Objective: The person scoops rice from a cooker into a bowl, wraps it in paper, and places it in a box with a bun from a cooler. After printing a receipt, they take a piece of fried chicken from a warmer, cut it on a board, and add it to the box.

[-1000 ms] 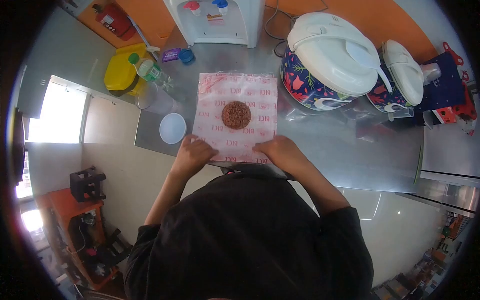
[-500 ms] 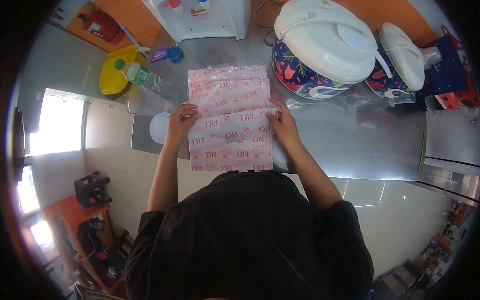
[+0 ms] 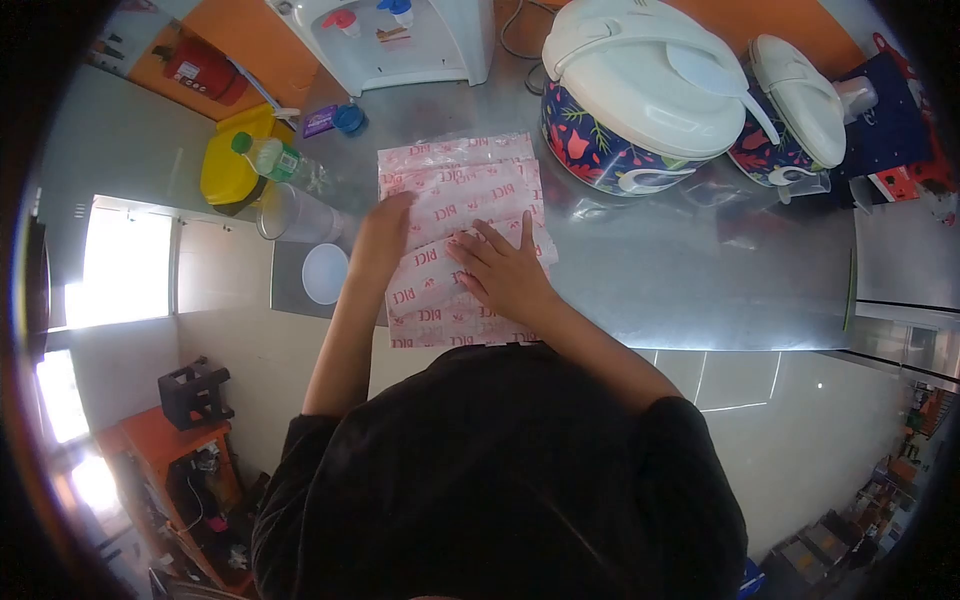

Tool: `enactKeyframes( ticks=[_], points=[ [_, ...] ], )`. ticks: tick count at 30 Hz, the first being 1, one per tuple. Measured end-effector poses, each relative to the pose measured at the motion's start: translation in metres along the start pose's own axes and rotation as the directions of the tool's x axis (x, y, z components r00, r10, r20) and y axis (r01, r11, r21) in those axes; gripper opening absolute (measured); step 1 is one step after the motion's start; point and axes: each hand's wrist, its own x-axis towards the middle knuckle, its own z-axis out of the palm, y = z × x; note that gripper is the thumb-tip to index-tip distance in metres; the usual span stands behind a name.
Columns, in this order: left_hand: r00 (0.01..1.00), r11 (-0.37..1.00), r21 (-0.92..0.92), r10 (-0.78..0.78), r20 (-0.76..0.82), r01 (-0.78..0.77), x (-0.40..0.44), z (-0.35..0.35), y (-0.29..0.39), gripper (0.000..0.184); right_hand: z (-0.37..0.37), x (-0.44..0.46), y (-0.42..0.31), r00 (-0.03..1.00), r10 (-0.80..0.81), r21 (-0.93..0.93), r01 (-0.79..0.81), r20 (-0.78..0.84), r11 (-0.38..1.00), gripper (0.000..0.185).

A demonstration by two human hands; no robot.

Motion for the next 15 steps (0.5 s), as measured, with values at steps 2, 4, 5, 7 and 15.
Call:
enactKeyframes(
  ticks=[2,4,5,7,15],
  points=[
    [0.983,0.983,-0.029,0.183,0.027,-0.182,0.013,0.019,-0.002,0.029,-0.001,0.003,0.001,1.000,0.004,0.005,-0.004,0.021,1.000,0.041],
    [0.967,0.935,0.249,0.254,0.029,-0.253,0.023,0.029,0.006,0.029,-0.002,0.006,0.004,0.999,0.009,0.001,-0.009,0.034,1.000,0.041],
    [0.965,0.932,0.251,0.262,0.024,-0.260,0.027,0.029,0.008,0.029,-0.001,0.007,0.005,0.999,0.004,0.006,-0.004,0.038,1.000,0.041],
    [0.987,0.890,0.429,0.111,0.120,-0.152,0.032,0.022,0.019,0.027,0.000,0.007,0.007,0.999,0.002,0.011,-0.002,0.041,1.000,0.042],
    [0.922,0.875,0.300,0.328,0.207,-0.379,0.002,-0.013,0.057,0.017,-0.011,0.018,0.006,0.988,0.032,-0.024,-0.036,-0.150,0.999,0.057]
  ],
)
